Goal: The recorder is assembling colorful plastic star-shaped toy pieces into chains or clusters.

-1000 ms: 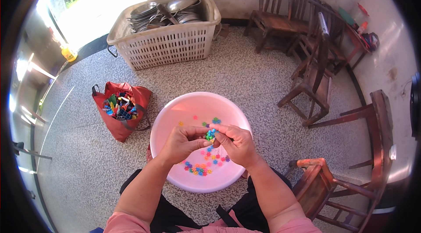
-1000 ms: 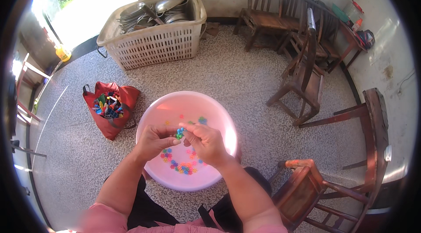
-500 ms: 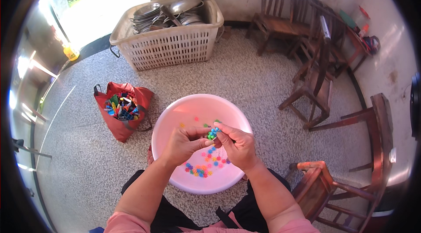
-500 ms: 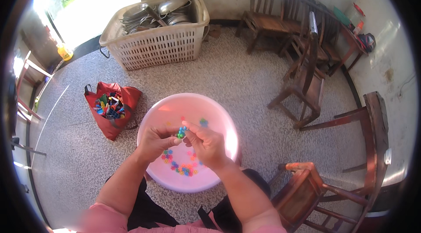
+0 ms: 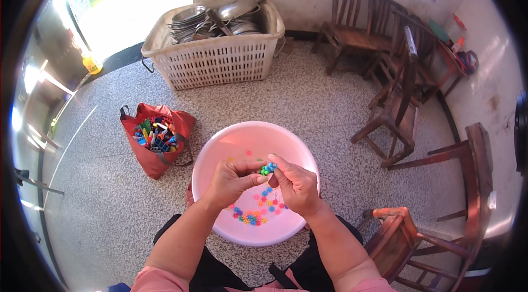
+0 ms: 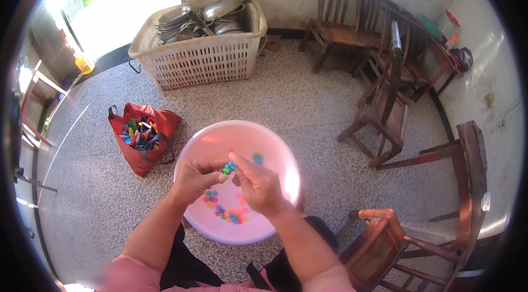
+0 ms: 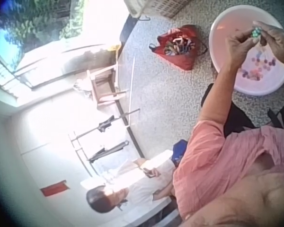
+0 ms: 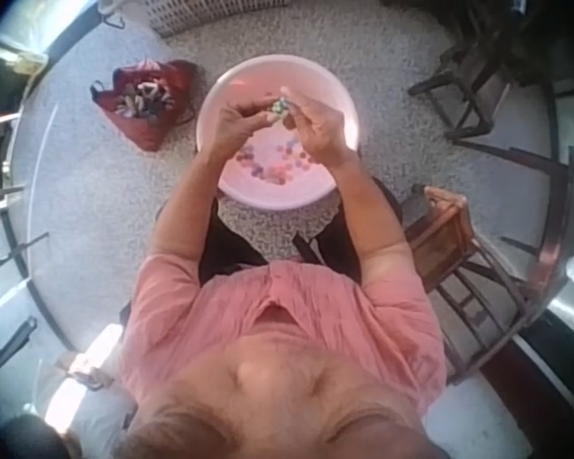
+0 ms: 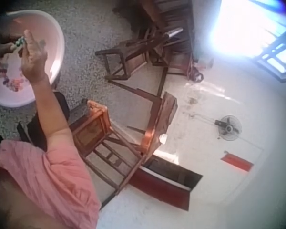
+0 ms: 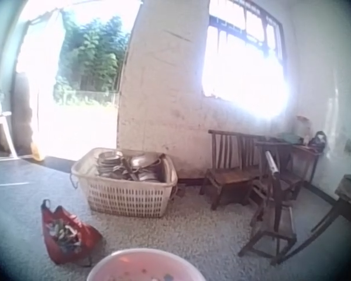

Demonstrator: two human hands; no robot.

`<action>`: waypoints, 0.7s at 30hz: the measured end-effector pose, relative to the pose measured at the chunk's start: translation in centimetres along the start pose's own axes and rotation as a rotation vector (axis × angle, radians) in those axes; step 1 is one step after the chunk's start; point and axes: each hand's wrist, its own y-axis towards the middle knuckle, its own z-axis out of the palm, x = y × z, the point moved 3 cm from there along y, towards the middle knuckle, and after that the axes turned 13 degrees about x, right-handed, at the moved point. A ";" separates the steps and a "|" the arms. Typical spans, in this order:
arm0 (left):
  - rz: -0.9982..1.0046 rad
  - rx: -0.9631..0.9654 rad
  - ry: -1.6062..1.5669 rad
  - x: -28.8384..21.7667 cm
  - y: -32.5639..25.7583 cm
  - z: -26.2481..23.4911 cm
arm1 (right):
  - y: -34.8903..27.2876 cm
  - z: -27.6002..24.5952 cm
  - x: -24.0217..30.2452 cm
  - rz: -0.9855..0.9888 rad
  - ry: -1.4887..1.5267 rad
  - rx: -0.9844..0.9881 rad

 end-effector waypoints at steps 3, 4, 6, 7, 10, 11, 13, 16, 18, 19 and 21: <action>0.007 0.013 0.011 0.1 0.2 0.1 | -0.2 -0.2 0.0 -0.050 -0.080 0.001; -0.001 0.047 -0.004 0.3 0.3 0.2 | -0.2 -0.2 0.0 -0.059 -0.089 0.033; -0.010 0.080 -0.019 0.3 0.4 0.3 | -0.2 -0.2 0.1 -0.068 -0.097 0.063; -0.026 0.070 -0.003 0.2 0.4 0.4 | -0.3 -0.3 0.1 -0.061 -0.091 0.055; -0.036 0.045 0.019 0.3 0.6 0.6 | -0.2 -0.4 0.1 -0.035 -0.044 0.046; -0.029 0.029 0.025 0.3 0.7 0.7 | -0.3 -0.5 0.0 -0.015 -0.001 0.046; -0.088 0.020 0.020 -0.6 0.7 1.3 | -0.6 -0.6 -0.5 0.174 0.306 0.025; -0.092 0.019 -0.056 0.3 1.2 1.3 | -0.6 -1.1 -2.2 0.445 0.897 -0.132; -0.038 0.034 -0.132 0.7 1.3 1.2 | -1.3 -1.7 -4.3 0.505 1.356 -0.319; -0.079 0.063 -0.197 0.9 1.2 1.2 | -1.2 -1.8 -4.3 0.507 1.355 -0.321; -0.124 0.093 -0.265 1.3 1.1 1.0 | -1.0 -2.0 -4.5 0.552 1.389 -0.343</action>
